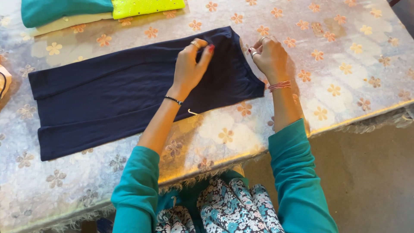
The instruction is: The person folds a dark blue t-shirt on a table covered with a floral tablecloth. They smooth the shirt, fold the sides inward, fold the bottom up, and then fold the top section down to create a neat rectangle, revealing the text 'bless your' on the front.
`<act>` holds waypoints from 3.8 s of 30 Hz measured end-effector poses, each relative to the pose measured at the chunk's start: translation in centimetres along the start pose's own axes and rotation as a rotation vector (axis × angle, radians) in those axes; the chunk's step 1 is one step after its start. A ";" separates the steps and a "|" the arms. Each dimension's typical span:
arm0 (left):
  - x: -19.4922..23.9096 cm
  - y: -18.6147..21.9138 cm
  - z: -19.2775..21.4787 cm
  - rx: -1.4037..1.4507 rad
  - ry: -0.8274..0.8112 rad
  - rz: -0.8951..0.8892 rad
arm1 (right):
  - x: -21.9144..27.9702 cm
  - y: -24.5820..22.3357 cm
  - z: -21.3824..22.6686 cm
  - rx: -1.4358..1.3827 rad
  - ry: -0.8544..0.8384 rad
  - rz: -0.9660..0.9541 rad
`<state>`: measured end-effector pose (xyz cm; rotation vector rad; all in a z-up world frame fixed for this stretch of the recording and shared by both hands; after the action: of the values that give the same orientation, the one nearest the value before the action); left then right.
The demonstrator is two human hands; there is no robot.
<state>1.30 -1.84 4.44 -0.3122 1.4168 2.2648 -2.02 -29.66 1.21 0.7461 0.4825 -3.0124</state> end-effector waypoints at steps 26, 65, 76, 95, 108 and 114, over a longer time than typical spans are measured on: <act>4.4 -0.6 -1.1 -0.871 -0.015 -0.212 | 0.0 0.4 -0.5 0.028 0.008 0.025; 6.9 -2.2 -4.0 -0.647 -0.204 -0.046 | -0.2 -1.4 1.2 -0.195 -0.190 -0.308; -3.6 0.1 -8.4 -0.441 -0.133 0.131 | -1.0 1.7 -1.3 -0.365 -0.160 -0.270; -10.1 -5.7 -15.7 -0.515 -0.034 0.240 | -0.7 -1.0 1.7 -0.394 -0.189 -0.197; -4.1 -5.0 -11.1 -0.614 -0.256 0.095 | 4.9 -5.1 7.9 -0.288 -0.497 -0.308; -5.3 -5.1 -13.2 -0.710 -0.137 0.089 | 7.5 -3.6 7.5 -0.412 -0.448 -0.379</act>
<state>7.79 -13.06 -3.34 -0.3017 0.5248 2.7359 -12.37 -27.85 5.14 -0.0550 1.2760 -3.0790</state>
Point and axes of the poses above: each hand's wrist, its own x-axis away from the middle knuckle, its own z-axis out of the back of the hand, y = z × x, the point moved 2 cm from there along -x, towards the middle knuckle, and after that the axes turned 14 degrees about z, right-handed, at the moved point
